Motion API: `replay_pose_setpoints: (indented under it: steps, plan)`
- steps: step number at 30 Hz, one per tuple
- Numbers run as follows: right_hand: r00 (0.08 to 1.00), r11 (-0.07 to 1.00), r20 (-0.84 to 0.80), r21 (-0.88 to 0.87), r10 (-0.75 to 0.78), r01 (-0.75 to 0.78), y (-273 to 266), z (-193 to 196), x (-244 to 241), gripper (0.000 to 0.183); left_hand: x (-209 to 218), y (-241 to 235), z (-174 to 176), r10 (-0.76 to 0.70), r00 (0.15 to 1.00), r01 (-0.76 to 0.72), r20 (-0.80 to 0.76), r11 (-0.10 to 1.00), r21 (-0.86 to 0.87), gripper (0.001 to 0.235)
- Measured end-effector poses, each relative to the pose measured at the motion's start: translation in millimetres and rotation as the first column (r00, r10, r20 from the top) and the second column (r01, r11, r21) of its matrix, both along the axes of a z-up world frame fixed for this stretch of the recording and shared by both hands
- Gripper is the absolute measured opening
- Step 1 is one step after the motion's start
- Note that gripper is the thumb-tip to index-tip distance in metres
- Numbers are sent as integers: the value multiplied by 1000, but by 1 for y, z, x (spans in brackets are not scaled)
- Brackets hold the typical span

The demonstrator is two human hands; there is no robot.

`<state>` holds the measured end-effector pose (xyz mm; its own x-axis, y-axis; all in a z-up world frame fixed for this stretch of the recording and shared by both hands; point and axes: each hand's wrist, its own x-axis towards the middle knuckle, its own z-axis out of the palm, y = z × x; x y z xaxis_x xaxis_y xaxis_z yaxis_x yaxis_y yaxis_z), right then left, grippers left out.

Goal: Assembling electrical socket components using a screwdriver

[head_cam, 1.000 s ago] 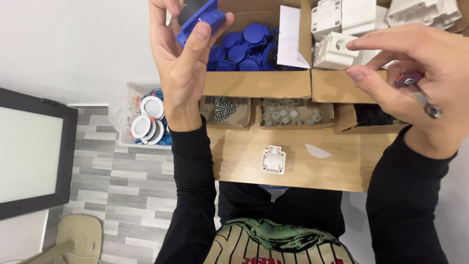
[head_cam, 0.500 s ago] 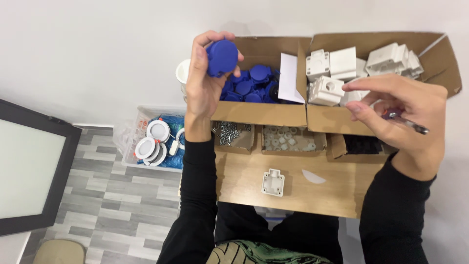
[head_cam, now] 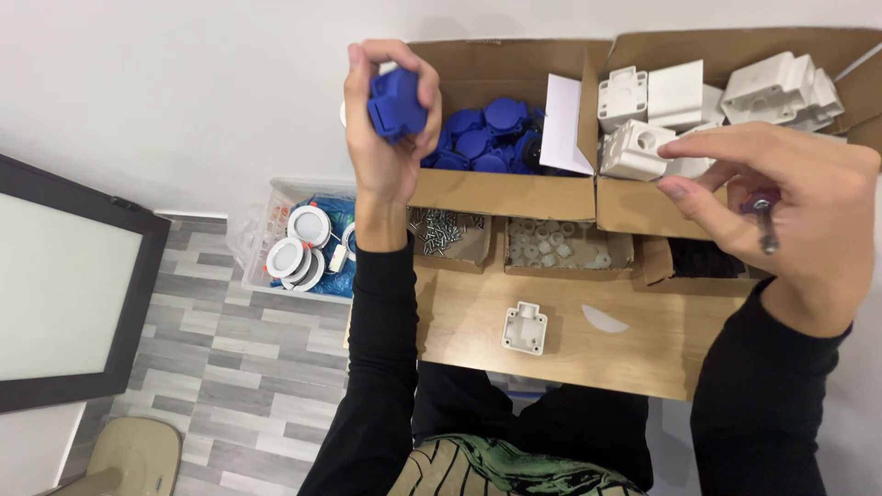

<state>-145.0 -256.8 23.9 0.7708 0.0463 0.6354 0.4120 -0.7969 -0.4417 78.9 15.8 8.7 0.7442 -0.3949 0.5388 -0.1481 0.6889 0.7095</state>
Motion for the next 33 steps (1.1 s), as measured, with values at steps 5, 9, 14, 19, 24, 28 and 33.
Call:
replay_pose_setpoints:
  steps: [5,9,14,19,24,28,33]
  plan:
    - [1000,984,-12,-176,-28,26,4,-8,-2,15,8,3,-11,-10,997,9,73,1000,16,27]
    - [964,963,-262,-267,-33,-40,17,-15,-2,15,5,4,-14,43,986,-52,162,998,48,43]
    - [785,839,-607,-487,-125,-243,57,-56,2,40,-1,2,-7,63,988,-87,141,981,172,26]
    - [458,820,-880,-352,-126,-451,114,-75,8,17,6,5,-16,197,909,-344,367,851,397,30]
    - [490,778,-869,-356,-72,-517,144,-102,12,71,7,7,-11,106,766,-515,634,691,507,30]
    - [585,722,-802,-474,-118,-504,151,-150,16,77,23,4,-26,152,649,-677,746,563,474,51]
    - [471,748,-865,-428,-175,-507,151,-172,25,42,43,0,-51,131,631,-732,764,426,532,59]
